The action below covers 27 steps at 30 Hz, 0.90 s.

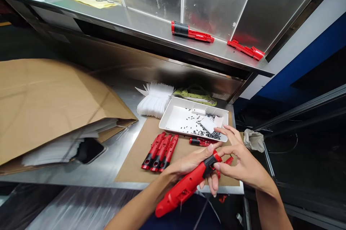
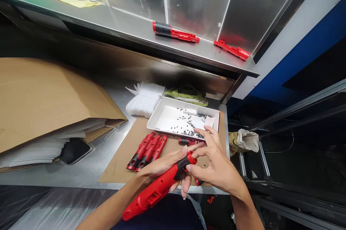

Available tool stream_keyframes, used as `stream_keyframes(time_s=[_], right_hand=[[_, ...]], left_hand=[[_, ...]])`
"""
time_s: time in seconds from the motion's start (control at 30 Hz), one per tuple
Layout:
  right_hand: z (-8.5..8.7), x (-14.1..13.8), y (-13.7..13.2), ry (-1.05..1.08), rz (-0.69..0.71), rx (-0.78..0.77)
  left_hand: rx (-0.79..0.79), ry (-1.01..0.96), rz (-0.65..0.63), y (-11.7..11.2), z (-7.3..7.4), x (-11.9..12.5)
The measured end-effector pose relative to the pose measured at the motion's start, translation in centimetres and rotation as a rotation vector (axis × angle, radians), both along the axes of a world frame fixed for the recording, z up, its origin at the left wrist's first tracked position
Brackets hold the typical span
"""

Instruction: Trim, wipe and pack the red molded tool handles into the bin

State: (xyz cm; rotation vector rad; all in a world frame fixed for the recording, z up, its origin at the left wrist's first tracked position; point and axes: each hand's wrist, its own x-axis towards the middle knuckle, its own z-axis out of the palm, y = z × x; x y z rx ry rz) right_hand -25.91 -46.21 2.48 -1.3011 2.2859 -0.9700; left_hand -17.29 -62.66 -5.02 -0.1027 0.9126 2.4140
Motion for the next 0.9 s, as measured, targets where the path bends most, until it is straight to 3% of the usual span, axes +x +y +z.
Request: stream_keyframes(time_s=[0.33, 0.63, 0.9], right_hand=[[-0.7, -0.9, -0.3, -0.127, 0.102, 0.032], [-1.3, -1.5, -0.2, -0.105, 0.146, 0.009], [-1.0, -1.5, -0.4, -0.220, 0.132, 0.073]], left_hand=[[-0.037, 0.052, -0.031, 0.4, 0.6, -0.3], [-0.020, 0.058, -0.027, 0.8, -1.1, -0.7], [-0.045, 0.028, 0.020, 1.2, -1.3, -0.6]])
